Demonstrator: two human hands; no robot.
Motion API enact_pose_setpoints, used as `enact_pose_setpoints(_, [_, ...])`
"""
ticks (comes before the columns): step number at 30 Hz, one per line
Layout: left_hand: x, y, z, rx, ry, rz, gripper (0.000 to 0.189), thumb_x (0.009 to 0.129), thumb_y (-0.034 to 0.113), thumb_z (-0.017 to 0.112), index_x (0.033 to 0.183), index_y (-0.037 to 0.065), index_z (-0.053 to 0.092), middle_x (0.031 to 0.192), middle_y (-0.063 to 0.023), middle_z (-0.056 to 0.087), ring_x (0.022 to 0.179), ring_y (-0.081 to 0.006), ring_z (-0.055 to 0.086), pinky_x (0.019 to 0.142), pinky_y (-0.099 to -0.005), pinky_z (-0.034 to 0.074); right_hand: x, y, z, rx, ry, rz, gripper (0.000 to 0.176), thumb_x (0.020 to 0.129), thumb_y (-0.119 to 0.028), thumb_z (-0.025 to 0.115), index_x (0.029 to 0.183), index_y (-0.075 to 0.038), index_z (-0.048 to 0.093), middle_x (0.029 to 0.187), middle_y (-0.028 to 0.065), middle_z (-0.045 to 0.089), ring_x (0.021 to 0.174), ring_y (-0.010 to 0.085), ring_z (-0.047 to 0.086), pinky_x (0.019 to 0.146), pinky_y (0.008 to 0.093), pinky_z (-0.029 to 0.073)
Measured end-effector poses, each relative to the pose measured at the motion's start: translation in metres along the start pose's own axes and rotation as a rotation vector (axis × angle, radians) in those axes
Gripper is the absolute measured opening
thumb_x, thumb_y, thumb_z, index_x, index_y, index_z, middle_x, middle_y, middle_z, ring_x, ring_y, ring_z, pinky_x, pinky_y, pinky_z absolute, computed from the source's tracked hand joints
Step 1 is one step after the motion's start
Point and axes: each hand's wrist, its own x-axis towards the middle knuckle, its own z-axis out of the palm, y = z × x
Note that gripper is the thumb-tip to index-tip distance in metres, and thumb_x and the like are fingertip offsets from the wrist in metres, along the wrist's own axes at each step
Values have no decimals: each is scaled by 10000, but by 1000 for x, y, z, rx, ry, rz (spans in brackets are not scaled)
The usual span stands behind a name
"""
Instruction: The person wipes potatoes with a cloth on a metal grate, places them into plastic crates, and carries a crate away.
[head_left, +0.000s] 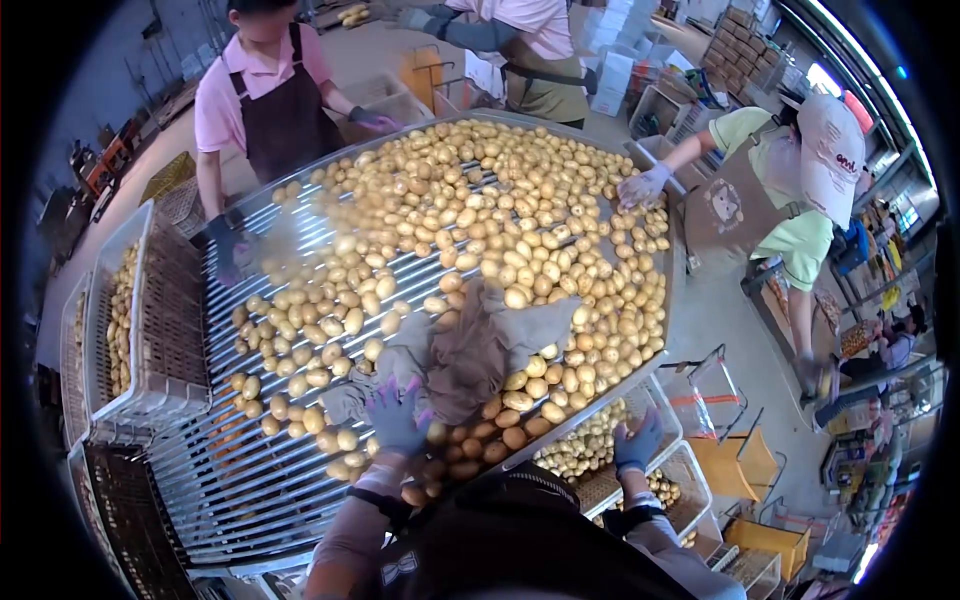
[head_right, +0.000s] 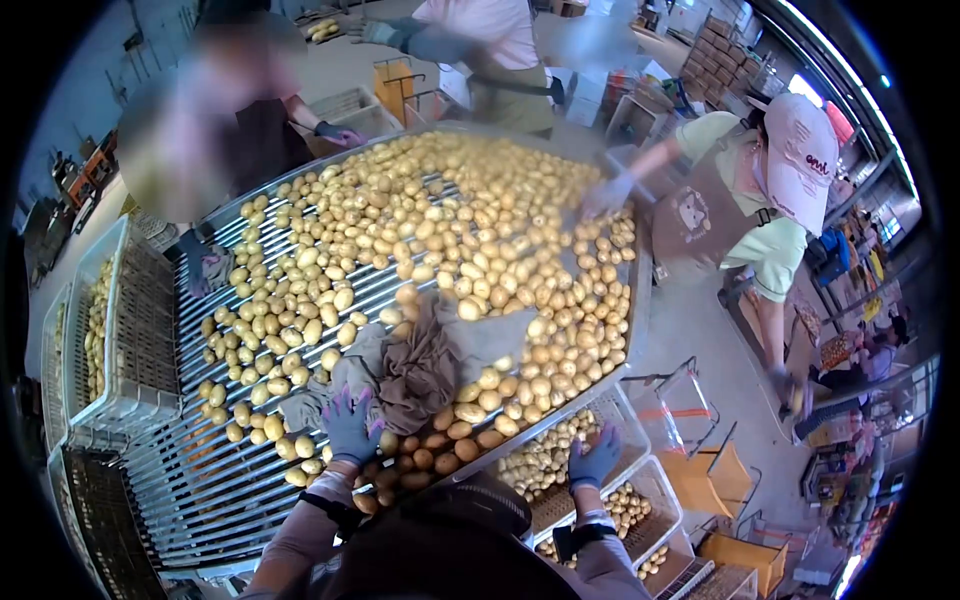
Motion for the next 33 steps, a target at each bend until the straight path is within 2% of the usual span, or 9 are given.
enact_pose_setpoints(7, [9, -28, -5, -364, 189, -69, 279, 945, 352, 680, 1075, 113, 743, 1059, -165, 718, 883, -414, 682, 775, -500, 545, 44, -112, 26, 320, 49, -192, 655, 948, -279, 687, 1524, -39, 486, 1542, 286, 458, 1432, 481, 414, 1186, 587, 321])
enact_pose_setpoints(10, [-3, -34, -38, -581, 127, -316, 253, 971, 324, 675, 1091, 107, 724, 1075, -178, 728, 908, -439, 687, 780, -508, 542, 80, -178, 33, 345, -204, -276, 621, 918, -248, 715, 1490, -86, 536, 1498, 249, 529, 1389, 447, 504, 1156, 524, 403])
enact_pose_setpoints(13, [-22, -50, -67, -787, 563, -394, 262, 1007, 211, 685, 1140, -16, 695, 1001, -130, 762, 901, -230, 714, 831, -385, 557, 91, -196, 66, 300, -175, -367, 604, 894, -267, 747, 1442, -88, 565, 1434, 238, 575, 1327, 431, 554, 1115, 511, 445])
enact_pose_setpoints(15, [-41, -87, -96, -820, 637, -532, 293, 1026, 238, 649, 1164, -18, 685, 1010, -99, 734, 909, -195, 670, 849, -374, 551, 95, -202, 71, 291, -378, -8, 586, 868, -312, 783, 1377, -97, 588, 1317, 208, 638, 1239, 409, 600, 1061, 509, 476])
enact_pose_setpoints(20, [-72, -140, -137, -1115, 1121, -599, 399, 1082, 357, 588, 1151, -29, 661, 1059, -107, 716, 951, -161, 672, 814, -347, 558, 95, -197, 67, 30, -452, -93, 604, 843, -433, 802, 1324, -120, 614, 1235, 183, 674, 1160, 396, 630, 995, 504, 505])
enact_pose_setpoints(26, [-78, -126, -41, -279, -37, -483, 387, 969, 312, 641, 1163, -23, 651, 1119, -225, 695, 1032, -379, 662, 970, -466, 510, 115, -193, 50, 162, -509, -167, 464, 712, -468, 883, 1013, -146, 739, 1022, 152, 751, 979, 367, 717, 856, 491, 563])
enact_pose_setpoints(28, [-83, -58, -74, -83, -108, -308, 435, 945, 382, 601, 1171, 19, 679, 1501, -286, 475, 1424, -527, 381, 1223, -656, 210, 104, -181, 24, 424, -429, -80, 443, 674, -424, 912, 931, -117, 725, 976, 172, 748, 954, 386, 715, 822, 482, 554])
enact_pose_setpoints(30, [-91, -48, -46, -5, -49, -262, 449, 962, 417, 569, 1158, 32, 692, 1550, -322, 430, 1482, -561, 305, 1239, -700, 140, 77, -145, 26, 742, -30, -154, 572, 710, -288, 942, 1108, -57, 603, 1061, 165, 656, 941, 358, 660, 756, 489, 536])
enact_pose_setpoints(33, [-103, -68, -11, -27, 24, -201, 469, 986, 454, 529, 1077, 28, 704, 1595, -354, 371, 1519, -580, 237, 1250, -705, 95, 40, -92, -1, 1097, -33, 268, 565, 807, -120, 896, 1223, -61, 517, 1126, 72, 572, 982, 170, 619, 794, 332, 577])
